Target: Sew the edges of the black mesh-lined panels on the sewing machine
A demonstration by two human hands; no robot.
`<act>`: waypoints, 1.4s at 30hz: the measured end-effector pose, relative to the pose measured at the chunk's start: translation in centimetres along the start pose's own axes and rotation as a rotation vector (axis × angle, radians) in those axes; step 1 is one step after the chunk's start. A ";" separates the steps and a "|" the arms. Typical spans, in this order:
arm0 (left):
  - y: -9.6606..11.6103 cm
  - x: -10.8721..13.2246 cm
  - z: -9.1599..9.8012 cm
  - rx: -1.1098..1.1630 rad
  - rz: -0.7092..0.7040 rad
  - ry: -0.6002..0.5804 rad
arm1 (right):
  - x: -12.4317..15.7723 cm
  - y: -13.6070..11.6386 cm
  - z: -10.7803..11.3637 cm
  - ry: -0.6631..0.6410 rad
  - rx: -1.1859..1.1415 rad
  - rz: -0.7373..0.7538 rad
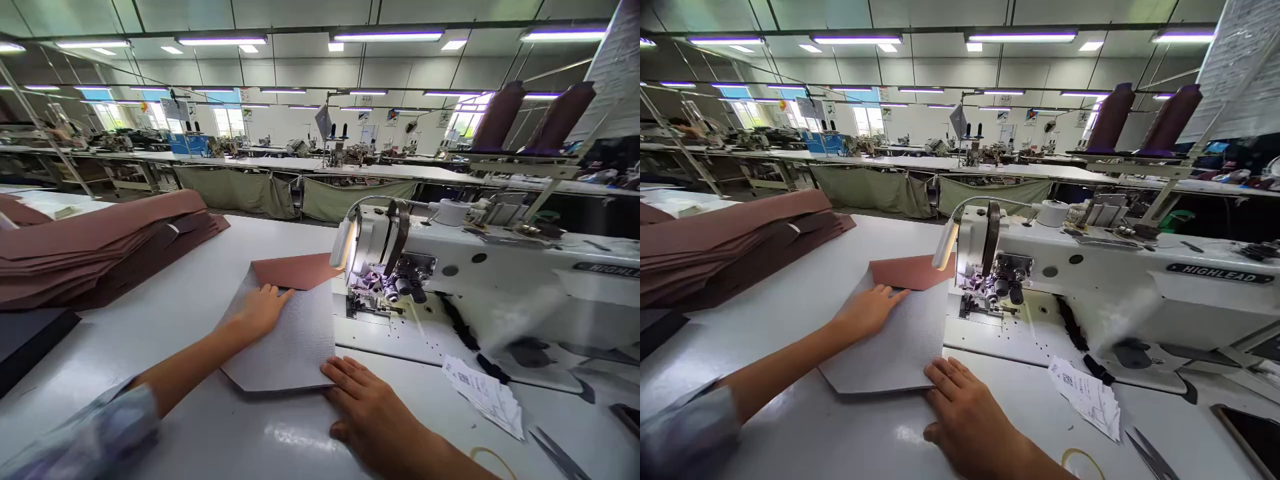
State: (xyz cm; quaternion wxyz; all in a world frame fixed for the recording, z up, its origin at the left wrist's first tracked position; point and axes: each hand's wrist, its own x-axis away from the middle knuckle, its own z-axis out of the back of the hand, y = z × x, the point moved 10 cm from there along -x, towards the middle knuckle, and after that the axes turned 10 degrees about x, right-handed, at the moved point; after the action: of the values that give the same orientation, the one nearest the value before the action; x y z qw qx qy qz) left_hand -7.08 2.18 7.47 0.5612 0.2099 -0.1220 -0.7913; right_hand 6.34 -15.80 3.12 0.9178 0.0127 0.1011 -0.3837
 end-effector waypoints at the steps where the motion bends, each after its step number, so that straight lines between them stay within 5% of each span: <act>1: 0.4 -1.8 -0.1 0.026 0.033 0.009 | 0.0 0.1 0.0 -0.007 0.008 -0.002; 4: 1.9 -4.5 1.9 0.137 0.070 0.158 | 0.1 0.6 0.1 -0.025 0.042 -0.023; 6: 4.4 -2.4 3.9 0.351 -0.109 0.341 | 0.4 1.0 0.2 -0.011 0.066 -0.031; 7: 6.3 -0.4 3.7 0.475 -0.274 0.314 | 0.6 1.2 0.3 0.009 0.077 -0.031; 10: 9.6 6.4 -2.3 0.550 -0.427 -0.146 | 1.1 1.6 1.0 0.097 0.084 -0.021; 12: 10.8 10.0 -5.2 0.515 -0.537 -0.295 | 1.2 1.7 1.7 0.159 0.049 -0.005; 14: 11.3 11.0 -7.1 0.447 -0.638 -0.373 | 1.3 1.9 2.7 0.227 -0.007 -0.001; 19: 11.6 7.5 -7.9 0.372 -0.799 -0.407 | 1.1 4.1 3.8 0.338 -0.080 -0.103; 24: 11.5 4.8 -7.8 0.332 -0.760 -0.379 | 0.9 5.2 3.0 0.416 0.110 -0.119; 42: 11.3 2.8 -9.5 0.369 -0.742 -0.332 | 0.7 6.4 1.6 0.353 0.213 -0.168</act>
State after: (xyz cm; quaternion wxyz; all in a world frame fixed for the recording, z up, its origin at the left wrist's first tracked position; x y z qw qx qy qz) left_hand 6.02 -3.87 3.38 0.1651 0.2064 -0.2661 -0.9270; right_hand 11.64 -11.89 4.25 0.8443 0.1679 0.2198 -0.4590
